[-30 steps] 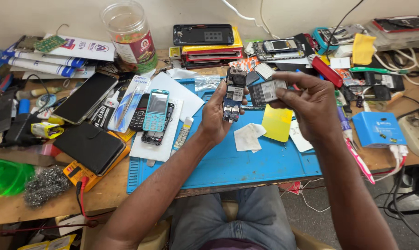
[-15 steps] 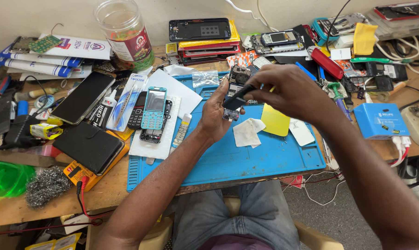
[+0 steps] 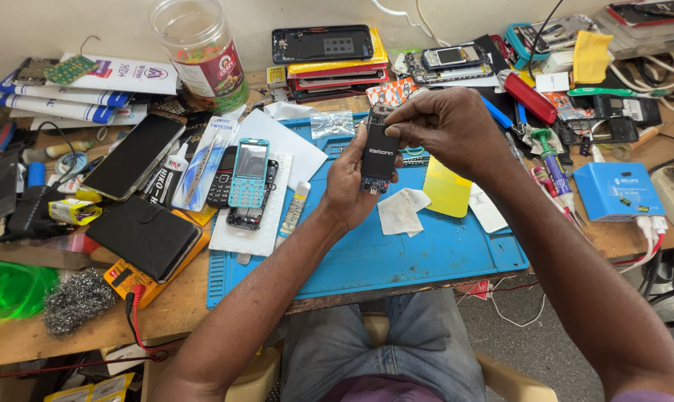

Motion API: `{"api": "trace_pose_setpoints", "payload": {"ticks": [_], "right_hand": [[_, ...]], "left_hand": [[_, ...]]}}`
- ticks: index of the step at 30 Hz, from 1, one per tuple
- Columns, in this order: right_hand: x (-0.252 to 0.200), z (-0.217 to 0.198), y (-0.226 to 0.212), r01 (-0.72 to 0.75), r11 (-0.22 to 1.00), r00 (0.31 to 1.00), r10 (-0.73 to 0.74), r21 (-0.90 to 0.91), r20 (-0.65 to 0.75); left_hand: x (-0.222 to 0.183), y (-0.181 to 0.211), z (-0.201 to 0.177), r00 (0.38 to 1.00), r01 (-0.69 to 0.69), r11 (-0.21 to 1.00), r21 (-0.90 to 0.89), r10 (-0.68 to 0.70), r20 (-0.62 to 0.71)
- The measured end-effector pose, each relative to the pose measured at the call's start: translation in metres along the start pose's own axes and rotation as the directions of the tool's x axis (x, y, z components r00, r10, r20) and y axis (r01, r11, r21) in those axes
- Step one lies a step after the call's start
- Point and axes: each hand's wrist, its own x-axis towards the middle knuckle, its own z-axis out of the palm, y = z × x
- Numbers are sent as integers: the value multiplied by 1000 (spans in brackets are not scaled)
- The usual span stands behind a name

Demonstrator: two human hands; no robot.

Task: The person uses a soldering iron and tweezers to work on a small blue circuit board, then handles a phone battery and a disassembled phone casing. The person appears to be performing a repair or assembly task on mobile phone components.

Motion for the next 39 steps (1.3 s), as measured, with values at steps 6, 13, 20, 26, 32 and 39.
{"api": "trace_pose_setpoints", "payload": {"ticks": [6, 13, 20, 26, 32, 39], "right_hand": [[-12, 10, -7, 108, 978, 991, -120, -180, -61], [-26, 11, -10, 272, 906, 962, -258, -324, 88], [-28, 12, -5, 290, 892, 957, -273, -346, 98], [-29, 7, -8, 281, 886, 960, -261, -368, 104], [-26, -14, -15, 312, 898, 948, -276, -309, 157], [-27, -21, -15, 295, 912, 951, -254, -284, 175]], "left_hand": [[3, -2, -6, 1000, -3, 994, -109, 2, -14], [5, -3, -10, 1000, -8, 994, -106, 7, -9], [3, -1, -4, 999, -19, 999, -38, 18, -32], [1, 5, -1, 998, -3, 996, -88, 8, 61], [2, 12, 1, 987, 48, 994, -97, -32, 160], [2, 7, 2, 987, 37, 994, -107, -20, 158]]}}
